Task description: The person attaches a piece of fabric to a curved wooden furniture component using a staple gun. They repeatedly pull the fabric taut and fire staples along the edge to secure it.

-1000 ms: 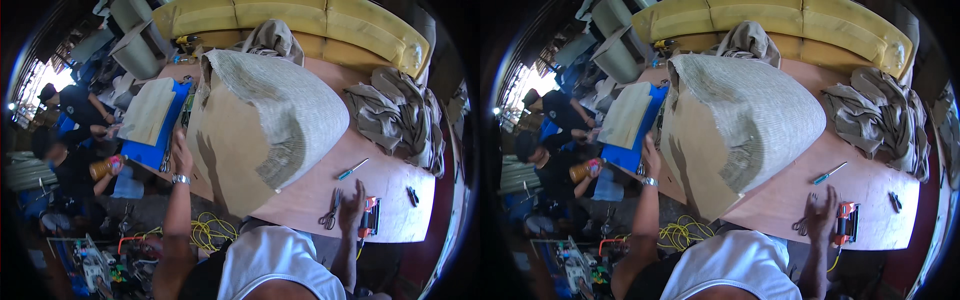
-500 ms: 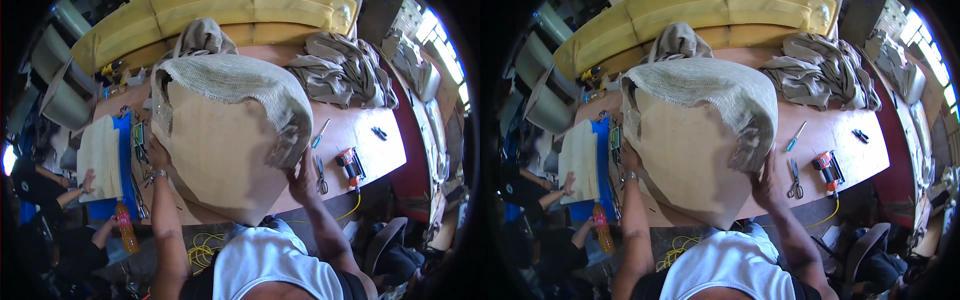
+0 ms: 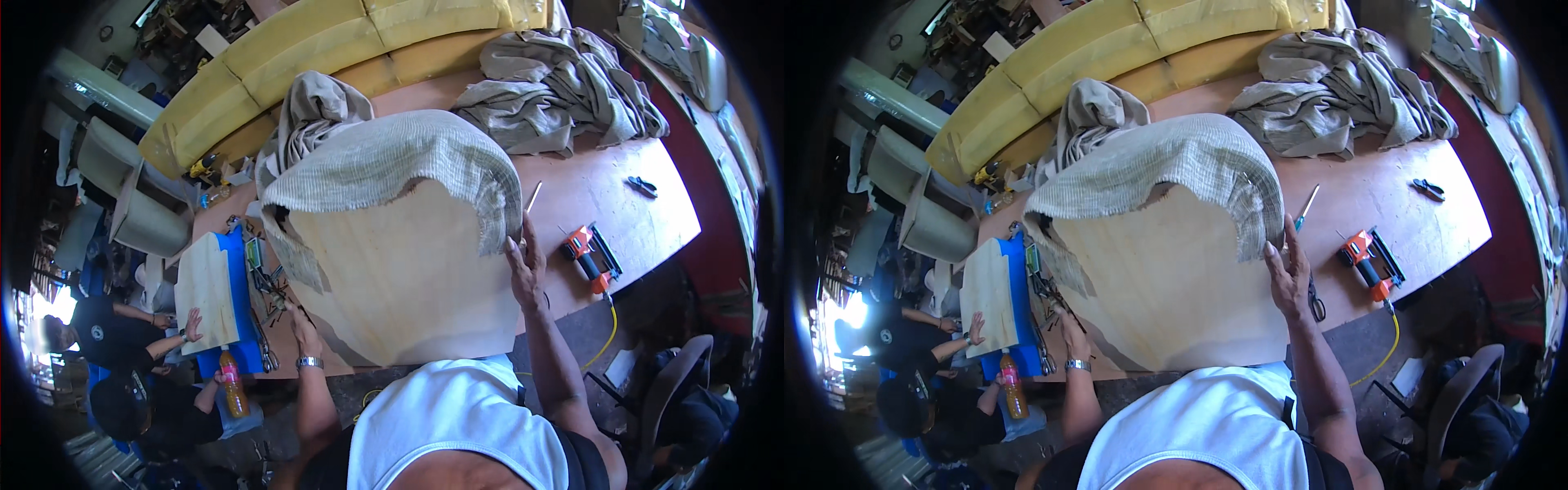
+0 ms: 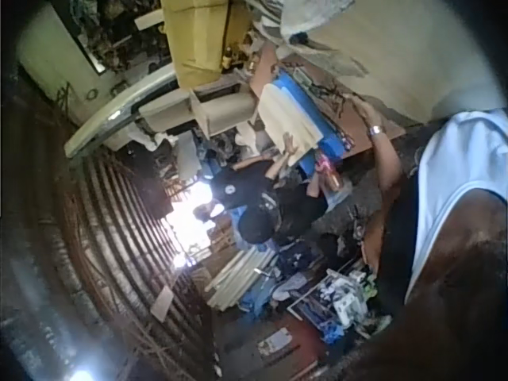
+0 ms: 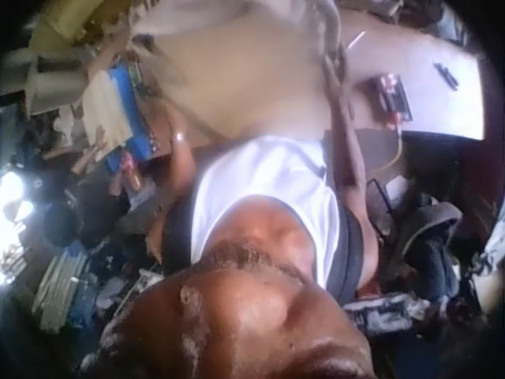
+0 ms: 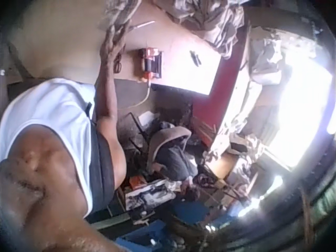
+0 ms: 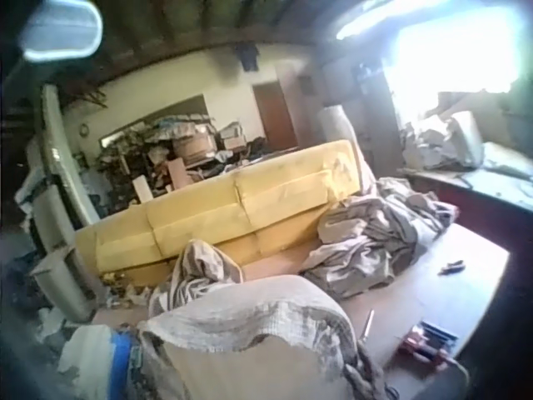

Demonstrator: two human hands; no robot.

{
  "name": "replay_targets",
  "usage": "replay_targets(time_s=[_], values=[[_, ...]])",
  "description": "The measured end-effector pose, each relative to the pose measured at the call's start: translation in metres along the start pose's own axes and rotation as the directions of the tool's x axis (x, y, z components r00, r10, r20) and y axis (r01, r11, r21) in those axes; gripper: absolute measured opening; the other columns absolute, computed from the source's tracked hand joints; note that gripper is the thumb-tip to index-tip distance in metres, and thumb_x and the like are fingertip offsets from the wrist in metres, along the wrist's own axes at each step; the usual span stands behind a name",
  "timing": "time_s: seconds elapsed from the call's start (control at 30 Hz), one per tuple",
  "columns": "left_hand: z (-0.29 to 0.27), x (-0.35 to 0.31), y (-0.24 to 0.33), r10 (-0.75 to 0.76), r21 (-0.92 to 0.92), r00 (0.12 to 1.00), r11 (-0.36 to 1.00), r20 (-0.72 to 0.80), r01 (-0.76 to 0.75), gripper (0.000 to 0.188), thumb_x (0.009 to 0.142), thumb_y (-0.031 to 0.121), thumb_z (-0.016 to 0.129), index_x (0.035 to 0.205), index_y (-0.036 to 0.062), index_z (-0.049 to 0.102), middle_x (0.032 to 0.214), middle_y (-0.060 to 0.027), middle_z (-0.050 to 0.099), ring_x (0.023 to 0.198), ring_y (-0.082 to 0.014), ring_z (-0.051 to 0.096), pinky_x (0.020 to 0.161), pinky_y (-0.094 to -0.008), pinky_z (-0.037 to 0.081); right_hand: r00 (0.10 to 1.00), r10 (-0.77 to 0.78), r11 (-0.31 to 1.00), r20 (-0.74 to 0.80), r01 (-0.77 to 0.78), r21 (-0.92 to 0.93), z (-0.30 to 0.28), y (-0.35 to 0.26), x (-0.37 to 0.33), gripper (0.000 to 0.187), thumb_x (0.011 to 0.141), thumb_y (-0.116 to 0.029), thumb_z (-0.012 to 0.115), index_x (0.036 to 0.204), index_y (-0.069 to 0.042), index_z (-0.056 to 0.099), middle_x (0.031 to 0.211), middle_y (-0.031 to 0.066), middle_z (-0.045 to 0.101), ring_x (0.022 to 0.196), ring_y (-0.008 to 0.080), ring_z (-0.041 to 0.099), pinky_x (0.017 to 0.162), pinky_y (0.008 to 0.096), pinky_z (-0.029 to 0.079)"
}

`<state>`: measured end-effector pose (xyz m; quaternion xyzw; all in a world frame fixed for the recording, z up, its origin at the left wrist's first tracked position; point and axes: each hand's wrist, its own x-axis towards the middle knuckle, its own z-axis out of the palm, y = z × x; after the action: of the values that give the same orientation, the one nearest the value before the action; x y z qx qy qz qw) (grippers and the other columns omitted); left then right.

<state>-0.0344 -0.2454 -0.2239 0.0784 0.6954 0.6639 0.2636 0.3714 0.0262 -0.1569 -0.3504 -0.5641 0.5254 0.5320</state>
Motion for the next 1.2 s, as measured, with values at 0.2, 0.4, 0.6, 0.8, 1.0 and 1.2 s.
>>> replay_targets(time_s=[0.2,0.4,0.6,0.8,1.0,1.2], values=[[0.001,-0.027,0.005,-0.070,0.196,0.993,0.977,-0.091,0.086,0.063,0.107,0.054,0.035,0.138,0.0026,0.055,0.128,-0.0084,0.065,0.112,-0.0239,0.063,0.095,-0.0393,0.050,0.998,-0.056,0.998,-0.005,0.056,-0.014,0.007,0.009,0.018,0.065,0.100,-0.008,0.059,0.156,0.004,0.029,0.152,0.0179,0.045,0.138,0.0221,0.045,0.114,0.0356,0.036],[-0.041,0.049,0.047,-0.039,0.860,0.937,0.412,0.347,-0.302,0.055,0.106,0.049,0.045,0.111,0.0012,0.072,0.095,-0.0063,0.071,0.084,-0.0194,0.064,0.077,-0.0405,0.049,0.980,-0.180,0.955,-0.081,0.155,-0.254,-0.003,0.017,0.047,0.056,0.099,-0.014,0.059,0.150,0.000,0.041,0.148,0.0198,0.048,0.133,0.0295,0.050,0.110,0.0399,0.040],[0.030,0.121,0.254,0.416,0.352,0.746,0.692,0.521,-0.631,0.066,0.108,0.054,0.030,0.130,0.0012,0.063,0.131,-0.0108,0.064,0.122,-0.0214,0.058,0.108,-0.0364,0.041,0.953,-0.291,0.939,-0.083,0.268,-0.216,0.056,-0.054,0.004,0.031,0.104,-0.019,0.053,0.128,0.001,0.060,0.108,0.0126,0.068,0.104,0.0228,0.064,0.097,0.0367,0.047],[0.205,0.151,0.346,0.015,0.292,0.367,0.575,0.930,-0.764,0.069,0.108,0.055,0.019,0.144,0.0058,0.052,0.150,-0.0117,0.050,0.142,-0.0244,0.043,0.120,-0.0411,0.028,0.966,-0.104,0.991,0.237,0.122,-0.063,0.094,-0.045,0.036,0.027,0.100,-0.017,0.058,0.121,0.000,0.063,0.098,0.0127,0.069,0.085,0.0219,0.068,0.074,0.0313,0.054],[0.329,0.206,0.302,-0.289,0.410,0.362,0.125,0.886,-0.903,0.074,0.107,0.059,0.021,0.143,0.0028,0.052,0.150,-0.0187,0.050,0.139,-0.0284,0.047,0.119,-0.0382,0.029,0.752,-0.629,0.614,0.197,0.636,-0.468,0.107,-0.008,0.047,0.030,0.079,-0.009,0.073,0.109,-0.005,0.071,0.087,0.0085,0.068,0.066,0.0205,0.065,0.055,0.0334,0.051],[0.435,0.250,0.241,-0.351,0.419,0.354,0.129,0.867,-0.899,0.075,0.106,0.060,0.022,0.143,0.0018,0.052,0.145,-0.0202,0.054,0.138,-0.0295,0.048,0.118,-0.0369,0.032,0.737,-0.631,0.604,0.243,0.663,-0.443,0.098,0.000,0.043,0.036,0.073,-0.010,0.075,0.109,-0.006,0.073,0.091,0.0058,0.068,0.062,0.0157,0.061,0.053,0.0297,0.049]])
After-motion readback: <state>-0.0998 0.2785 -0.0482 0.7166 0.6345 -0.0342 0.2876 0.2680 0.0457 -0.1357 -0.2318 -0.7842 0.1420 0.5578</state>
